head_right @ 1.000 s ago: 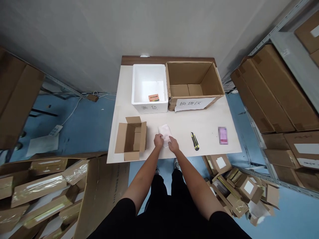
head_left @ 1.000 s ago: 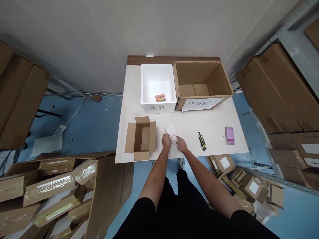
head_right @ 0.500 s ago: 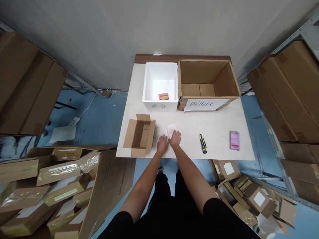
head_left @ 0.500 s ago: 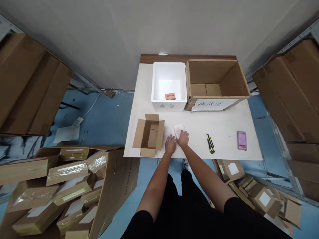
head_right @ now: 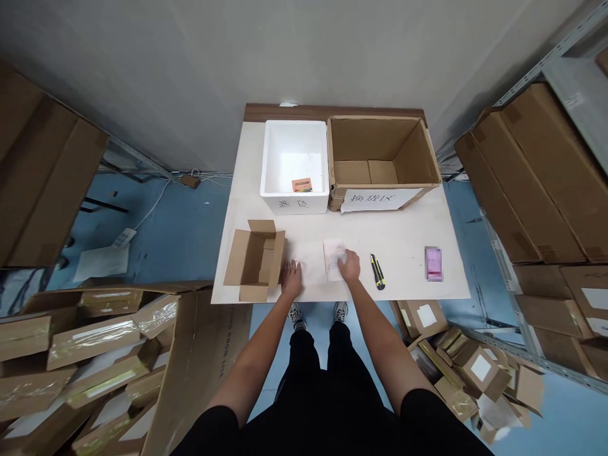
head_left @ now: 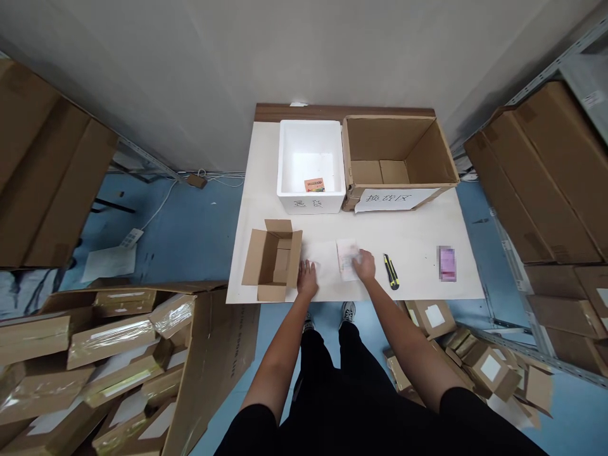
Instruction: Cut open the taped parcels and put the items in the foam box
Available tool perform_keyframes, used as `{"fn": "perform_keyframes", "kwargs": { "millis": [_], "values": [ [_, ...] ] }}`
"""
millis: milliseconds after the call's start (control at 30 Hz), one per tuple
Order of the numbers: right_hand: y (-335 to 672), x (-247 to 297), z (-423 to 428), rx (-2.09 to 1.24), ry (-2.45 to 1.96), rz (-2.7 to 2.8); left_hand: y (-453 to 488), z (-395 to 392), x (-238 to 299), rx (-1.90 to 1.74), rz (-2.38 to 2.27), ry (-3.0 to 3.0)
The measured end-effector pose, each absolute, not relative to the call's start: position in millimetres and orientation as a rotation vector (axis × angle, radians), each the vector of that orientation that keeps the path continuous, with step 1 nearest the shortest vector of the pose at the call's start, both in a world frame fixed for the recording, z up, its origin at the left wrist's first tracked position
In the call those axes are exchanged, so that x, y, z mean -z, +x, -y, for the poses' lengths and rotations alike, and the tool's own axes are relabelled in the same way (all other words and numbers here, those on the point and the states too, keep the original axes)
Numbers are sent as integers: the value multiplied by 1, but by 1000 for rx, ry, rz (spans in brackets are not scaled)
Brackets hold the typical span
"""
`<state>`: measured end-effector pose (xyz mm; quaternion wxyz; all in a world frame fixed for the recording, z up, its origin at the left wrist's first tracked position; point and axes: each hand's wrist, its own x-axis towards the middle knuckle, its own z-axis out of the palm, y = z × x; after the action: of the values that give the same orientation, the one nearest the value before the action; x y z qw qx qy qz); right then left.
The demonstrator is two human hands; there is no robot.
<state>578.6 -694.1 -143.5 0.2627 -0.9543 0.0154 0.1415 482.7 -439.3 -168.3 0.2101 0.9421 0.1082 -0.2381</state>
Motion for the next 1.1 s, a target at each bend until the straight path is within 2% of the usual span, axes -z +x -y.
{"fn": "perform_keyframes", "kwargs": {
  "millis": [133,233,367,467,600,700,900,1100],
  "values": [
    [563,155,648,-558,-2669,-8,483,443,173,670,-334,2652],
    [562,161,631,-535,-2678,-89,484,443,176,674,-347,2681],
    [579,161,654,-437,-2469,-135,485,436,175,695,-369,2707],
    [593,155,697,-523,-2313,-209,484,427,172,703,-389,2744],
    [589,152,741,-459,-2510,-368,486,432,164,592,-326,2808],
    [575,156,739,-353,-2633,-258,492,456,161,536,-117,2808],
    [568,161,687,-596,-2732,-170,500,490,172,745,74,2731],
    [588,141,687,-539,-2723,-198,502,479,175,841,99,2637]
  ]
}}
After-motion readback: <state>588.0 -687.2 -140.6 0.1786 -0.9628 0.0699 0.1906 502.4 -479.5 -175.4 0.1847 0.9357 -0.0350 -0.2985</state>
